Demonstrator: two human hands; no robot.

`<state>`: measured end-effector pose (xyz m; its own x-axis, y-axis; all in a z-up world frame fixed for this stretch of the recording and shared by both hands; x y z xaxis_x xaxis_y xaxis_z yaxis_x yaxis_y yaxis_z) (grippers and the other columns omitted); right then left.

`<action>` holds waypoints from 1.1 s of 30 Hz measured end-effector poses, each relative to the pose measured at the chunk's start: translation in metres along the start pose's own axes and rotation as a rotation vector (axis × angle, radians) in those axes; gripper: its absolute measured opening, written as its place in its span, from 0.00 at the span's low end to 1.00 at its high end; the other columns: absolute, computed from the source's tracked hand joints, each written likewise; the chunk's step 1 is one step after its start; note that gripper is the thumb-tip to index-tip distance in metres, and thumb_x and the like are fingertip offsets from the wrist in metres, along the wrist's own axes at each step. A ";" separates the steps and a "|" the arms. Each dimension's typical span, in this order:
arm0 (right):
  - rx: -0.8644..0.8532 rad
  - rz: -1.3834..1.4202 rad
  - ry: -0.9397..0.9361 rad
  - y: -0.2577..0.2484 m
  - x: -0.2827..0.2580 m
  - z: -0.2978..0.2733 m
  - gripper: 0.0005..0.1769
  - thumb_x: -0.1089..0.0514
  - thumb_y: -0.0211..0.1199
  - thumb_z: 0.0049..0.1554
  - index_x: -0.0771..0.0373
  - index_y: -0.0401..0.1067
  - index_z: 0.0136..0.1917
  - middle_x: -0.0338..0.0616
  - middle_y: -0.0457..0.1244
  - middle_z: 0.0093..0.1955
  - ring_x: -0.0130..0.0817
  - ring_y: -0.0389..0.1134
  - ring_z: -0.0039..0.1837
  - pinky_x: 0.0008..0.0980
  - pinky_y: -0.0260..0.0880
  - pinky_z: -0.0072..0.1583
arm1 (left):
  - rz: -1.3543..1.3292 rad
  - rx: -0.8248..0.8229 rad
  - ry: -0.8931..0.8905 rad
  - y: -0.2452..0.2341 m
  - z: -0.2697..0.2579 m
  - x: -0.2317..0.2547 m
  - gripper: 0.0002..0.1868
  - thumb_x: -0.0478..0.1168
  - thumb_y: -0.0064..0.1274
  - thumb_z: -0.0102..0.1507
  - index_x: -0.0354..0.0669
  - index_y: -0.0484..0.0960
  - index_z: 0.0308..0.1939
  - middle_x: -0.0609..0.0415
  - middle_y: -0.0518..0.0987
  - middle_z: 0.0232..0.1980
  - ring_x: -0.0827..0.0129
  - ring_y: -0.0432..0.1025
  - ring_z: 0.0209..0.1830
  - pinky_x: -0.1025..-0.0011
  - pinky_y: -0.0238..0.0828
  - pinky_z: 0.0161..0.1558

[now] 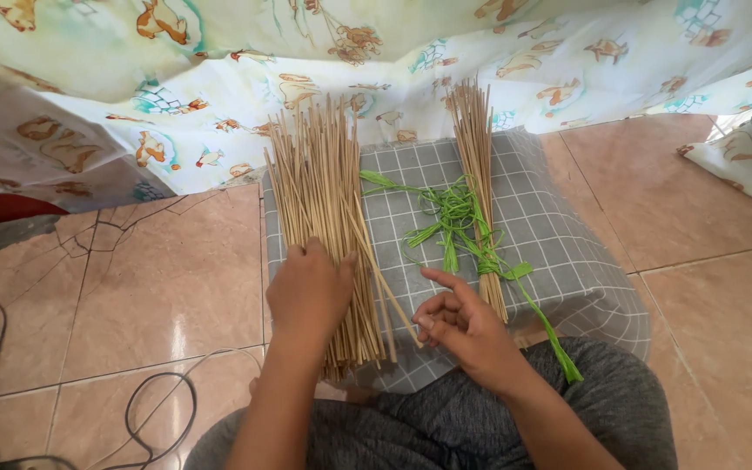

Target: Bundling and tying thin wooden sticks together using green plastic strips.

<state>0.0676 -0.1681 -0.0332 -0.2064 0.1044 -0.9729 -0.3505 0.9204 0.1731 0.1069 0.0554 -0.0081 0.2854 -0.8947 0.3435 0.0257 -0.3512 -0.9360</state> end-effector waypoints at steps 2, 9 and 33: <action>0.027 -0.043 0.017 -0.002 0.001 0.000 0.35 0.66 0.62 0.56 0.63 0.60 0.76 0.50 0.68 0.47 0.34 0.70 0.44 0.32 0.74 0.48 | 0.064 0.113 0.033 -0.004 -0.006 -0.001 0.25 0.60 0.51 0.66 0.41 0.78 0.46 0.48 0.76 0.41 0.55 0.75 0.36 0.57 0.75 0.33; 0.108 -0.203 -0.031 -0.013 0.013 0.011 0.31 0.64 0.65 0.56 0.63 0.68 0.73 0.51 0.71 0.43 0.39 0.75 0.43 0.34 0.77 0.44 | -0.091 0.016 -0.011 -0.030 -0.015 0.000 0.32 0.53 0.56 0.65 0.25 0.77 0.60 0.27 0.76 0.55 0.32 0.72 0.57 0.39 0.76 0.46; 0.672 -1.166 -0.671 -0.066 -0.124 -0.025 0.12 0.64 0.64 0.63 0.63 0.78 0.60 0.46 0.62 0.35 0.45 0.65 0.37 0.42 0.65 0.47 | -0.252 0.205 0.126 -0.038 -0.025 0.006 0.30 0.50 0.57 0.65 0.30 0.78 0.63 0.26 0.75 0.57 0.27 0.68 0.63 0.27 0.53 0.62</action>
<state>0.0930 -0.2510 0.0802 0.3953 -0.8111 -0.4311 0.4926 0.5833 -0.6458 0.0836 0.0559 0.0314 0.1252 -0.8187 0.5604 0.2762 -0.5137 -0.8123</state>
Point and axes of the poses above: each hand's wrist, its own z-axis towards the middle knuckle, its own y-axis out of the palm, x = y × z, the point moved 6 cm from there along z, towards the middle knuckle
